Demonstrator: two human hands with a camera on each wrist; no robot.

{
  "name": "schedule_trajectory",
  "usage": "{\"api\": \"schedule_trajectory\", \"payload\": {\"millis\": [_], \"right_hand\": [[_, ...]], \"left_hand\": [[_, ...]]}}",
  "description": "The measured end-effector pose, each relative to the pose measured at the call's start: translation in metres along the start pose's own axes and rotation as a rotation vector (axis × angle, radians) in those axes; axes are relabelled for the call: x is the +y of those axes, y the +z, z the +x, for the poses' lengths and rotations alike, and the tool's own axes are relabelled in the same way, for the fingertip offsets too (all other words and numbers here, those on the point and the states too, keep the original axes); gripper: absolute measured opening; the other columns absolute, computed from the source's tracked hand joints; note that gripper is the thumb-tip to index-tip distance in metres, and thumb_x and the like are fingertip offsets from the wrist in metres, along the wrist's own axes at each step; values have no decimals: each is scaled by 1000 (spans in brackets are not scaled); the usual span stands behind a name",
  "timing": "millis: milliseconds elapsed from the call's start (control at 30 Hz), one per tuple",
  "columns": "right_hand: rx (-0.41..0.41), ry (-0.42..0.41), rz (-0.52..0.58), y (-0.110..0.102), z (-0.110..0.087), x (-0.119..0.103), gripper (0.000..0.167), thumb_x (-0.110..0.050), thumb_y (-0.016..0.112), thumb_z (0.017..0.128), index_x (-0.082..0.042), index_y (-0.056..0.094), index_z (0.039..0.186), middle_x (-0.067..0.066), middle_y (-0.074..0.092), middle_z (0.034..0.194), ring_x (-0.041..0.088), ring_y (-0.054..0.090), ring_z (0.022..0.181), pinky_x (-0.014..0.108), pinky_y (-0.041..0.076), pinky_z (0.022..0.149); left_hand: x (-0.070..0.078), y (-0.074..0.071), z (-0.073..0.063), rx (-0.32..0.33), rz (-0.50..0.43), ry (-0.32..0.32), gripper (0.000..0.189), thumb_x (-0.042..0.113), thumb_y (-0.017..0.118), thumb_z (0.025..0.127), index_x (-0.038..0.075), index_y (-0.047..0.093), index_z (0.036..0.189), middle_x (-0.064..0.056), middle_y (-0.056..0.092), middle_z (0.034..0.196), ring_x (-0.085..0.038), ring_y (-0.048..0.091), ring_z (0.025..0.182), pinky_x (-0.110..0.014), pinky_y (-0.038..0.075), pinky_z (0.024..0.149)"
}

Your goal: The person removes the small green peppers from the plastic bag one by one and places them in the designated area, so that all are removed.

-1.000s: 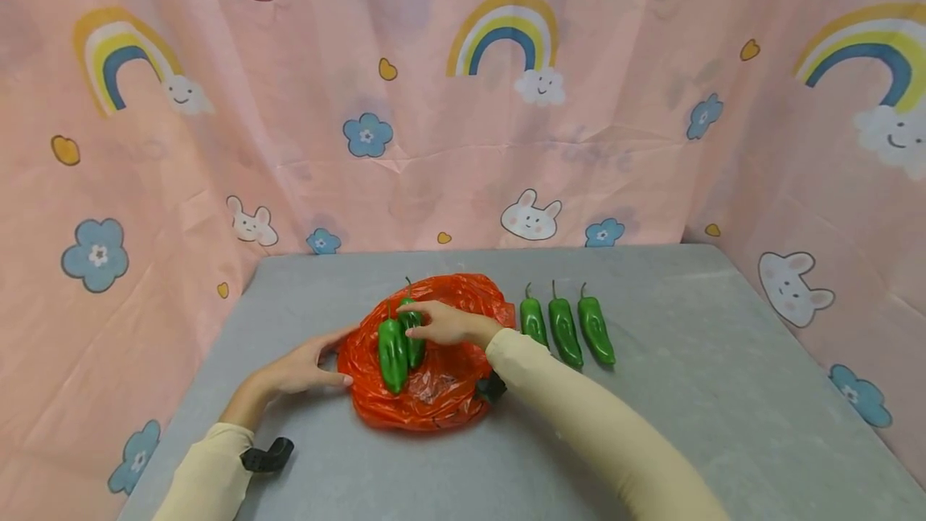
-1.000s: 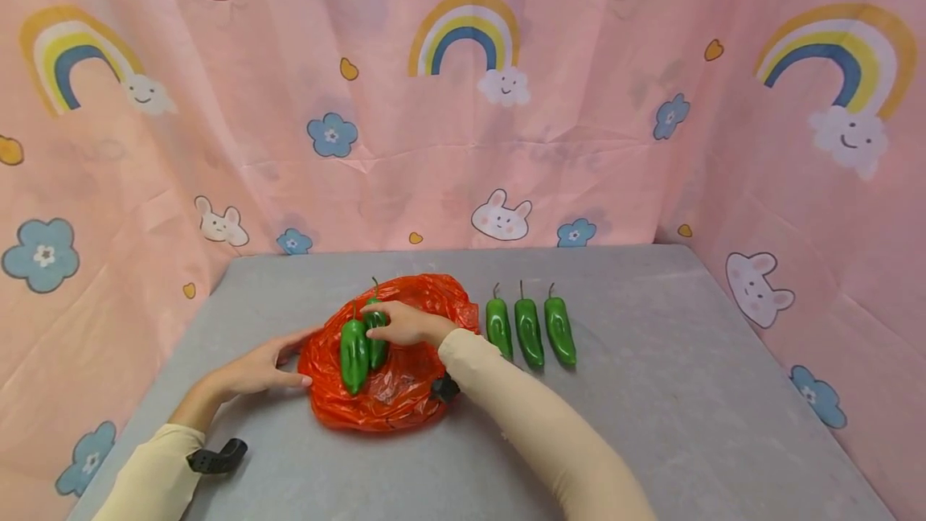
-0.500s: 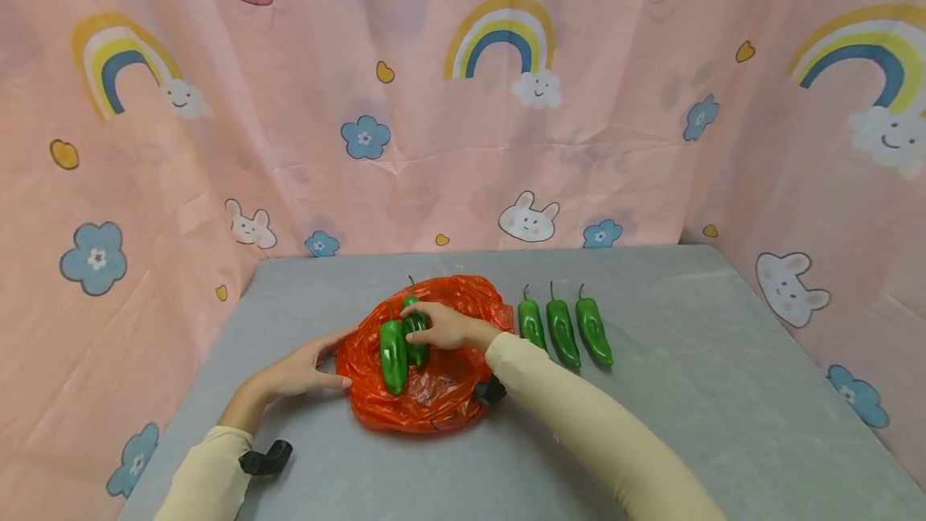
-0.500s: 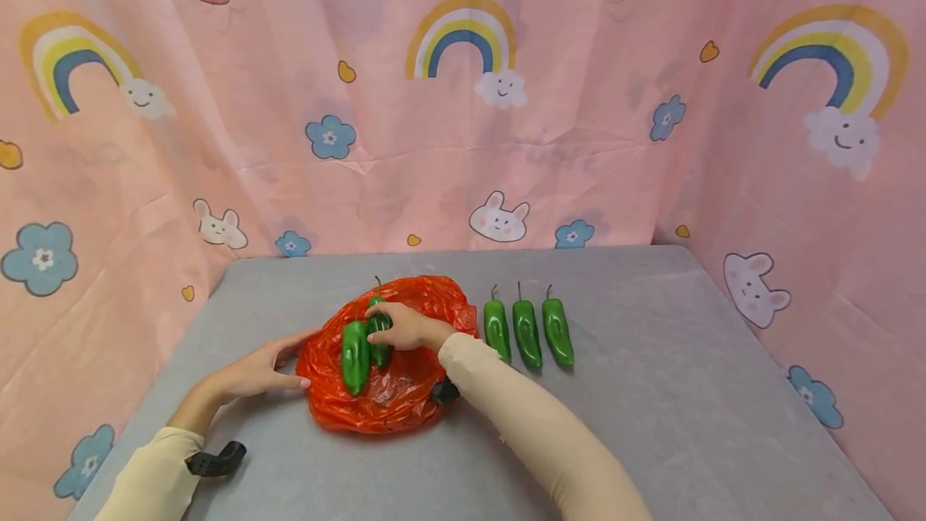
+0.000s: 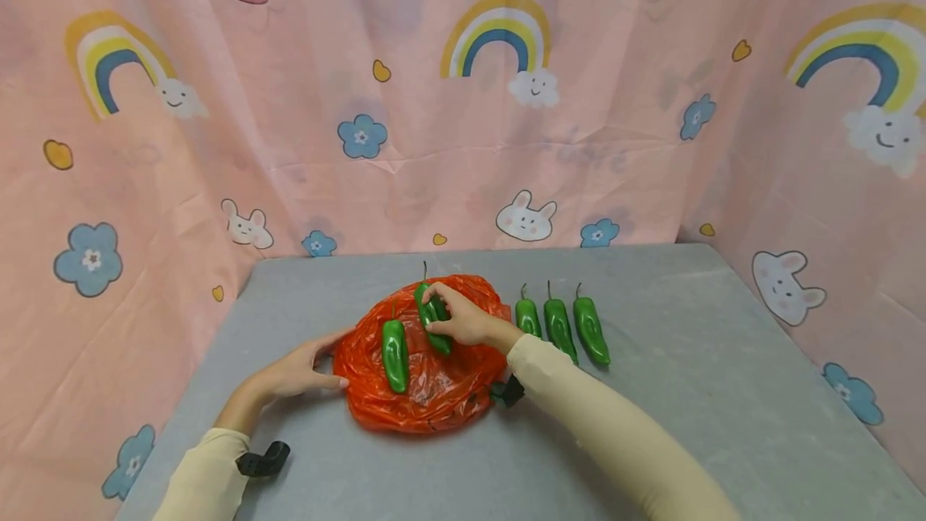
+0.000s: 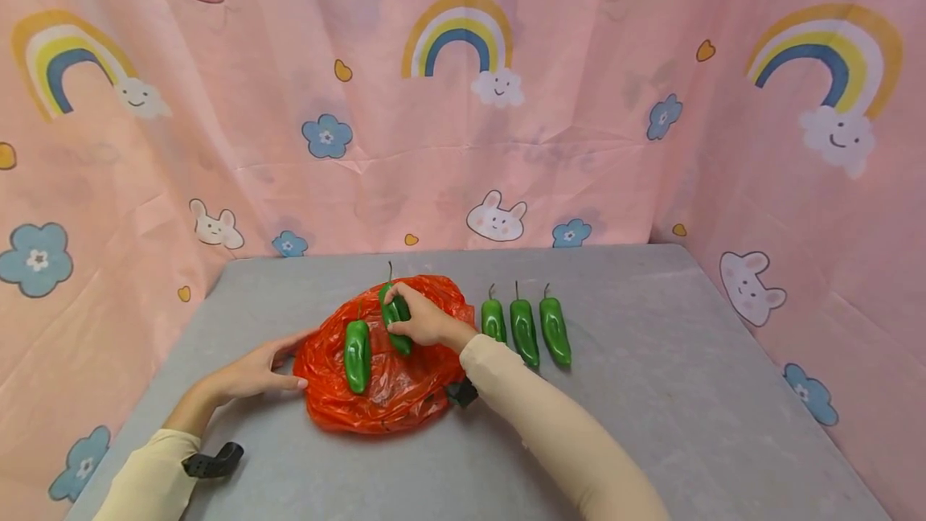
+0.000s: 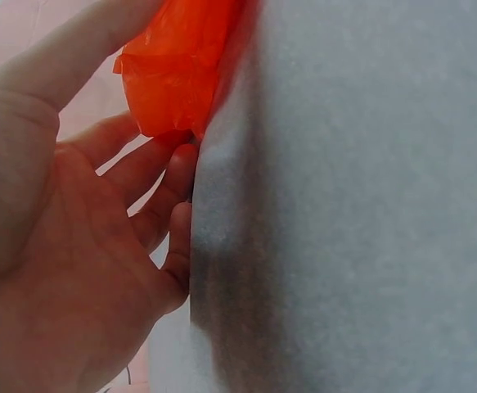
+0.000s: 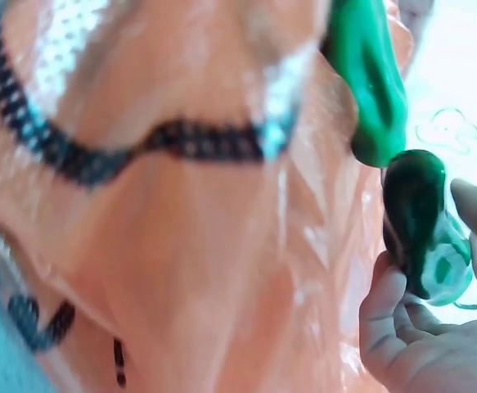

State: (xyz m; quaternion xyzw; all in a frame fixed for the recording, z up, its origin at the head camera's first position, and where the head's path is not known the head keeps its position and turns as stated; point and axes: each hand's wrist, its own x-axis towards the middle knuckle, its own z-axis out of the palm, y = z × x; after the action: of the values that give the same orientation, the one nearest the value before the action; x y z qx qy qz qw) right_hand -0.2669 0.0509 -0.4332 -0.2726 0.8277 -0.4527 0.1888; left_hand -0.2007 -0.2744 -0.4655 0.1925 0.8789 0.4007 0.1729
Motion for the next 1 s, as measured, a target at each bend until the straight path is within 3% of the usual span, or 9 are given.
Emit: {"api": "schedule_trajectory", "payload": {"millis": [133, 333, 500, 600, 800, 1000], "right_hand": [[22, -19, -15, -6, -5, -1, 33, -2, 58, 101, -11, 45, 130, 18, 49, 140, 28, 58, 117, 38, 54, 90], [18, -50, -12, -15, -15, -4, 57, -2, 53, 102, -18, 36, 155, 14, 39, 158, 31, 55, 129, 44, 52, 96], [15, -60, -3, -19, -27, -5, 59, -2, 51, 103, -18, 34, 157, 15, 32, 163, 34, 45, 143, 54, 46, 111], [17, -69, 16, -23, -34, -4, 58, -2, 51, 103, -17, 36, 157, 15, 30, 165, 35, 46, 142, 54, 48, 109], [32, -102, 80, -32, -44, 3, 56, 0, 50, 103, -13, 36, 156, 21, 34, 158, 38, 59, 124, 41, 59, 90], [56, -103, 127, -41, -55, 9, 54, -3, 51, 104, -14, 37, 155, 24, 39, 154, 41, 59, 125, 40, 60, 91]], "left_hand": [[0, -1, 0, -2, -1, 6, 90, 33, 76, 86, 5, 29, 159, -23, 34, 162, -49, 29, 148, -69, 28, 118], [-1, -2, 1, 1, -1, 18, 90, 33, 76, 87, 6, 30, 159, -23, 34, 162, -49, 29, 149, -70, 27, 118], [-2, -2, 1, -5, 9, 15, 89, 32, 76, 87, 6, 30, 159, -23, 35, 161, -49, 30, 148, -71, 28, 117], [-2, -1, 2, -4, 5, 19, 90, 32, 76, 87, 5, 30, 159, -24, 36, 161, -50, 31, 148, -71, 28, 116], [-1, -1, 2, -1, -1, 23, 91, 33, 76, 87, 3, 30, 158, -24, 35, 161, -50, 30, 148, -70, 27, 117], [0, 0, 1, -1, -5, 13, 91, 33, 77, 87, 3, 29, 159, -25, 34, 161, -51, 29, 148, -71, 25, 117]]}}
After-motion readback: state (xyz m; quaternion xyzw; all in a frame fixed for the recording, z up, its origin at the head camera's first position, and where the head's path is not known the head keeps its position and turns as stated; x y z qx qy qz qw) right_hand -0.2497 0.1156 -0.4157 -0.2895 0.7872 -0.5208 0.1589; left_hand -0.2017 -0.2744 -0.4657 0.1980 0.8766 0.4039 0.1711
